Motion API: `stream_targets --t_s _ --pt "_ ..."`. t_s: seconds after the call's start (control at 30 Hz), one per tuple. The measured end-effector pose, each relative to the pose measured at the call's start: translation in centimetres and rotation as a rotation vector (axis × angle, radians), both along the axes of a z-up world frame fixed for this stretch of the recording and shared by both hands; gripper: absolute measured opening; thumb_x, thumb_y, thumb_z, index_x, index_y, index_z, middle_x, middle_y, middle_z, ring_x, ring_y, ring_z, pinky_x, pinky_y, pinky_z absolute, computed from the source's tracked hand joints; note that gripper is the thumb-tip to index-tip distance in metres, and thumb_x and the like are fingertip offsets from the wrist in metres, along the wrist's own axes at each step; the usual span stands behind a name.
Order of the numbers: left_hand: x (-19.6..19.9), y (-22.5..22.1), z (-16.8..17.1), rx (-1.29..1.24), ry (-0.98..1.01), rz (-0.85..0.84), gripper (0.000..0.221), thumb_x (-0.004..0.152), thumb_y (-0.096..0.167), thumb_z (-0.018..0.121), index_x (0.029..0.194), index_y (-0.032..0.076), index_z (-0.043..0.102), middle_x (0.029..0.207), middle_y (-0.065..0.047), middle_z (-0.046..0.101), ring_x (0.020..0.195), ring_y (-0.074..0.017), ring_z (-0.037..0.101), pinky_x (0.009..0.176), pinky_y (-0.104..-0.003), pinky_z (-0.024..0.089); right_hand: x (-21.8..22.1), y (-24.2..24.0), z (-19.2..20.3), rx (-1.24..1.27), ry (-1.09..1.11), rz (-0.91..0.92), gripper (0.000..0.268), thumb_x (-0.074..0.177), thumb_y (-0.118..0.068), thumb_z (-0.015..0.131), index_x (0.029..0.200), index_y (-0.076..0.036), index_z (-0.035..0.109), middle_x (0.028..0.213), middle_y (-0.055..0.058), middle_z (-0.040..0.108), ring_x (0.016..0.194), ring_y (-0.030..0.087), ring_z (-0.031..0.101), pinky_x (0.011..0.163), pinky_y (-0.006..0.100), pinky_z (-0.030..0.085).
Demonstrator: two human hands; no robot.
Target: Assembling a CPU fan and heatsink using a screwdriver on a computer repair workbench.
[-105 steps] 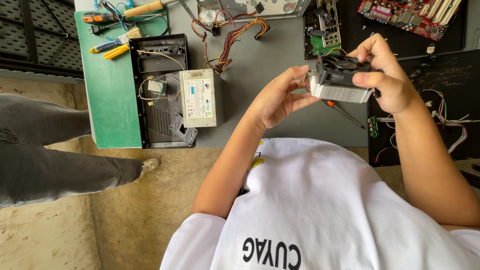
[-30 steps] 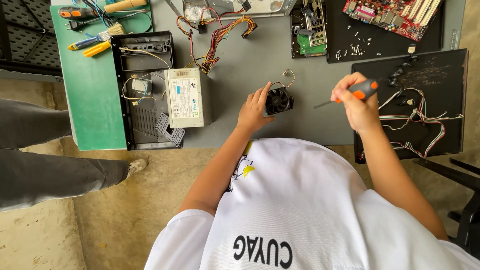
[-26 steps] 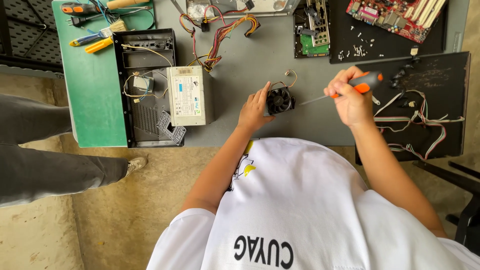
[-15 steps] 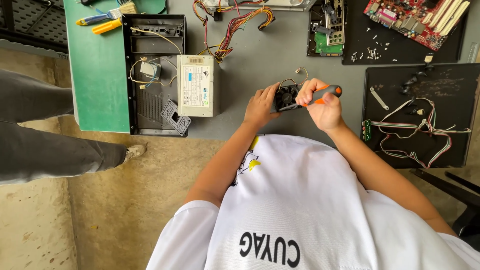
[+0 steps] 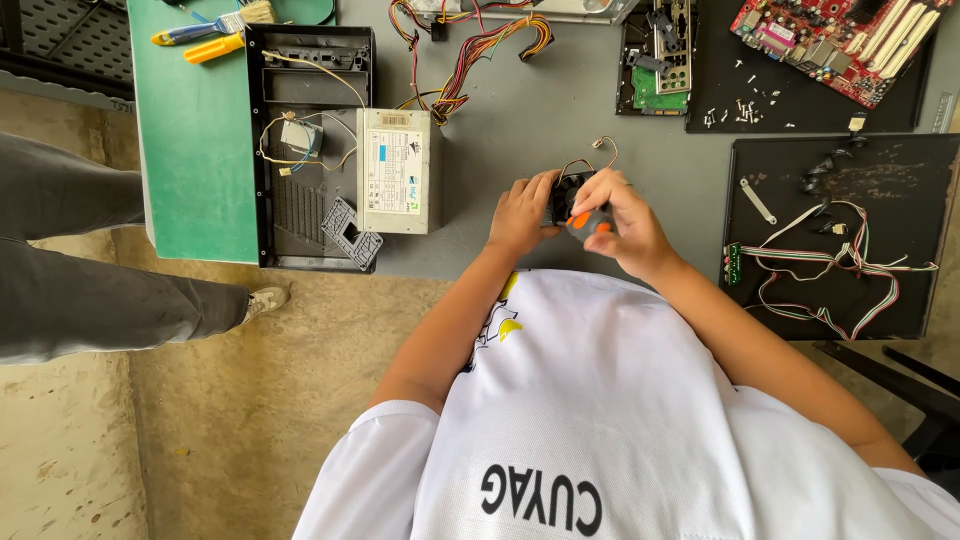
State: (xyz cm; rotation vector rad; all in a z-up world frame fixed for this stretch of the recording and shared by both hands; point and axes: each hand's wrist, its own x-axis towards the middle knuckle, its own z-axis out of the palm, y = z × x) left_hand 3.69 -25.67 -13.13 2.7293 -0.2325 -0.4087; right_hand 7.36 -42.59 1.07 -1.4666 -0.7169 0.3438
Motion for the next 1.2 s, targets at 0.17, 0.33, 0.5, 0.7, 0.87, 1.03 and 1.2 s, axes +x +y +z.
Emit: stream_targets --t_s 0.17,0.33,0.5,0.7,0.87,1.03,1.2 --pt "-0.1 0.0 0.5 -0.024 0.004 0.02 0.098 0.075 0.046 0.077 0.149 0.021 0.018 0.141 0.002 0.038 0.124 -0.0209 0.044 0.1 -0.039 0.047 -0.4 -0.1 4.8 -0.218 -0.057 0.119 0.042 0.088 -0.041 0.063 0.108 -0.004 0.068 0.101 0.009 0.057 0.101 0.02 0.048 0.094 0.035 0.035" --pt "0.0 -0.2 -0.2 0.005 0.004 0.02 0.098 0.075 0.046 0.077 0.149 0.022 0.018 0.14 0.003 0.038 0.124 -0.0195 0.043 0.1 -0.037 0.046 -0.6 0.7 4.4 -0.032 0.163 0.112 0.042 0.091 -0.026 0.041 0.113 0.005 0.058 0.082 0.012 0.058 0.091 0.022 0.056 0.086 0.035 0.043" --pt "-0.1 -0.1 0.3 0.013 0.006 0.015 0.097 0.075 0.047 0.076 0.148 0.021 0.018 0.14 0.003 0.037 0.123 -0.0191 0.043 0.1 -0.037 0.045 -0.5 1.2 1.6 0.089 -0.013 0.111 0.047 0.076 -0.024 0.08 0.089 -0.008 0.038 0.078 0.01 0.06 0.075 0.018 0.054 0.071 0.029 0.039" --pt "-0.2 0.0 0.0 -0.031 0.027 0.049 0.096 0.075 0.046 0.077 0.147 0.02 0.019 0.14 0.002 0.037 0.125 -0.0195 0.042 0.102 -0.038 0.044 0.3 -0.1 3.6 -0.111 -0.246 -0.094 0.036 0.069 -0.022 0.091 0.081 -0.005 0.062 0.083 0.006 0.053 0.086 0.021 0.058 0.082 0.033 0.045" --pt "-0.2 0.0 -0.4 -0.021 0.024 0.048 0.094 0.077 0.048 0.075 0.147 0.018 0.019 0.141 0.001 0.037 0.126 -0.0191 0.041 0.102 -0.038 0.043 1.2 -1.2 5.6 -0.159 -0.241 -0.046 0.029 0.07 -0.02 0.089 0.083 -0.003 0.069 0.084 0.008 0.058 0.09 0.023 0.064 0.083 0.035 0.048" --pt "-0.5 -0.4 -0.5 0.012 0.008 0.072 0.094 0.079 0.05 0.073 0.148 0.016 0.019 0.139 -0.001 0.039 0.125 -0.0182 0.041 0.101 -0.037 0.043 1.7 -1.5 6.3 -0.178 -0.199 -0.006 0.029 0.067 -0.017 0.09 0.082 -0.003 0.071 0.082 0.008 0.062 0.091 0.023 0.067 0.082 0.033 0.051" --pt "-0.7 -0.3 -0.2 -0.01 -0.014 0.092 0.094 0.078 0.05 0.073 0.147 0.015 0.02 0.138 -0.002 0.039 0.125 -0.0181 0.042 0.102 -0.037 0.043 1.1 -1.0 7.2 -0.147 0.002 0.111 0.019 0.077 -0.011 0.08 0.094 -0.004 0.074 0.087 0.008 0.067 0.09 0.016 0.066 0.077 0.028 0.05"
